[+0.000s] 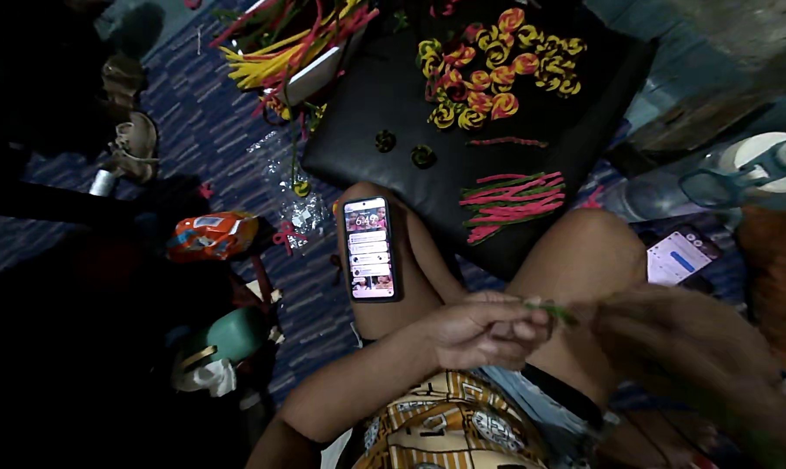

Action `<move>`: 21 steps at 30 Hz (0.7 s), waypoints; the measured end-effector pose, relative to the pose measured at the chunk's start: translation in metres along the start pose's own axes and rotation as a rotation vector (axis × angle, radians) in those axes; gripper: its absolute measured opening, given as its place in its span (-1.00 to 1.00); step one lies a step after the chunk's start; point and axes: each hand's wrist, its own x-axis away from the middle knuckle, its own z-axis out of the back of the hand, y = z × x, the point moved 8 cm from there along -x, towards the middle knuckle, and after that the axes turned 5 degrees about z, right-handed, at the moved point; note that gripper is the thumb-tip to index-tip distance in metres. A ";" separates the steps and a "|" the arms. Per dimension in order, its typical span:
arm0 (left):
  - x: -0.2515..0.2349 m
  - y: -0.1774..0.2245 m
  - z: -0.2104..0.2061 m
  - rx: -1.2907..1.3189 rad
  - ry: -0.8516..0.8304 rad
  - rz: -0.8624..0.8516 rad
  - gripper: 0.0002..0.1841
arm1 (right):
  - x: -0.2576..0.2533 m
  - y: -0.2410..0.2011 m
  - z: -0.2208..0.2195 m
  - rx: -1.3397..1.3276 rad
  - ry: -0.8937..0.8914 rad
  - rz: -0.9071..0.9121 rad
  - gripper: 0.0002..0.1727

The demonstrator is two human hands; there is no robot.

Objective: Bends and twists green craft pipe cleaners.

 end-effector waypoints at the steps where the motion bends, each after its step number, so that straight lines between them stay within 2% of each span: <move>1: 0.000 -0.003 -0.007 0.049 -0.055 0.026 -0.59 | 0.002 -0.013 0.005 0.092 -0.006 0.105 -0.87; 2: 0.002 0.000 -0.009 0.004 -0.075 -0.028 -0.61 | 0.004 -0.019 0.008 0.123 0.012 0.154 -0.86; 3: 0.005 0.008 -0.008 -0.139 -0.031 -0.161 -0.66 | 0.005 -0.017 0.010 0.112 0.022 0.138 -0.86; 4: 0.012 0.023 -0.005 -0.373 0.076 -0.362 -0.73 | 0.006 -0.009 0.010 0.063 0.038 0.078 -0.86; 6: 0.032 0.047 -0.009 -1.001 0.337 -0.783 -0.77 | 0.006 0.014 0.005 -0.102 0.091 -0.133 -0.84; 7: 0.040 0.051 -0.016 -1.303 0.449 -0.936 -0.78 | 0.009 0.025 0.000 -0.210 0.125 -0.257 -0.83; 8: 0.045 0.050 -0.023 -1.529 0.525 -1.071 -0.80 | 0.013 0.036 -0.005 -0.335 0.163 -0.388 -0.82; 10: 0.051 0.040 -0.035 -1.813 0.596 -1.241 -0.83 | 0.022 0.049 -0.018 -0.547 0.190 -0.664 -0.88; 11: 0.051 0.035 -0.039 -1.916 0.605 -1.280 -0.82 | 0.028 0.054 -0.025 -0.651 0.198 -0.822 -0.95; 14: 0.045 0.025 -0.043 -2.116 0.579 -1.308 -0.78 | 0.045 0.065 -0.048 -0.878 0.117 -1.184 -0.81; 16: 0.041 0.022 -0.043 -2.192 0.539 -1.291 -0.75 | 0.053 0.068 -0.056 -0.949 0.075 -1.253 -0.77; 21: 0.039 0.022 -0.038 -2.356 0.431 -1.256 -0.73 | 0.061 0.071 -0.066 -1.010 -0.038 -1.296 -0.76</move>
